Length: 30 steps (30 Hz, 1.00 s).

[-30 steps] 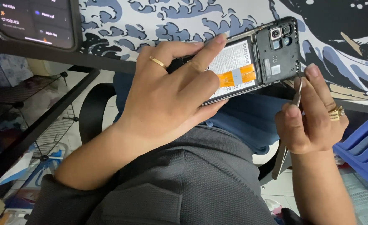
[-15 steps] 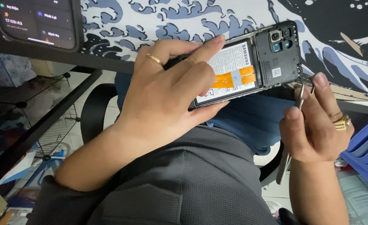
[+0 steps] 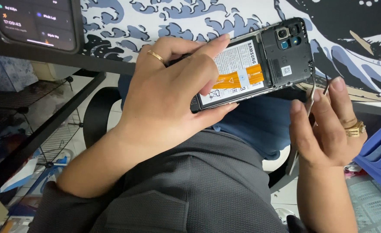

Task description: The person is disassembling a smartphone by removing screws with a screwdriver and using a prying tool to separate components.

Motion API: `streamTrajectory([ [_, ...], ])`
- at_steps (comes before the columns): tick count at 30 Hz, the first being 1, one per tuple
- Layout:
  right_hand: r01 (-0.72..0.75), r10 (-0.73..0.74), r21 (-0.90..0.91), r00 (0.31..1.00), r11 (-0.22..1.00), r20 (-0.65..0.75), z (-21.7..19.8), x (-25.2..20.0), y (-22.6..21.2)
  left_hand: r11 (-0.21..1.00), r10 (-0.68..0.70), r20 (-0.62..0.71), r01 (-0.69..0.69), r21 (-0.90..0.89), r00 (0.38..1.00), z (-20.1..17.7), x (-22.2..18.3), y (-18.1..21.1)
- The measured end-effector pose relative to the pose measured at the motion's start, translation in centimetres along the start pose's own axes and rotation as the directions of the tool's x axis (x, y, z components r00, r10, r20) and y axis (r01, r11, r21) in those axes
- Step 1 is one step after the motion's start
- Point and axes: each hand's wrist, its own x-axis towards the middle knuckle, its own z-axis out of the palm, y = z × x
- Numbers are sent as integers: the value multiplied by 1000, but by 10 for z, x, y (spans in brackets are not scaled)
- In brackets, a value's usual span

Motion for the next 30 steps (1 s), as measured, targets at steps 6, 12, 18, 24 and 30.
streamTrajectory([
  [6, -166, 163, 278, 986, 946, 37, -21, 43, -3, 999, 30, -31, -30, 15, 999, 6, -4, -3],
  [12, 65, -77, 139, 994, 988, 77, -29, 28, 8, 1000, 2, -18, -2, 11, 1000, 5, -4, -1],
  [18, -93, 82, 206, 995, 974, 63, -35, 41, 2, 1000, -20, -17, 20, -12, 1000, 2, -1, 4],
  [24, 17, -76, 137, 893, 990, 443, -81, 92, 5, 1000, -14, -4, 14, 18, 1000, 4, -1, 2],
  [30, -784, 782, -361, -592, -505, 194, -91, -30, -8, 978, 56, 34, -62, 198, 998, 10, -8, -2],
])
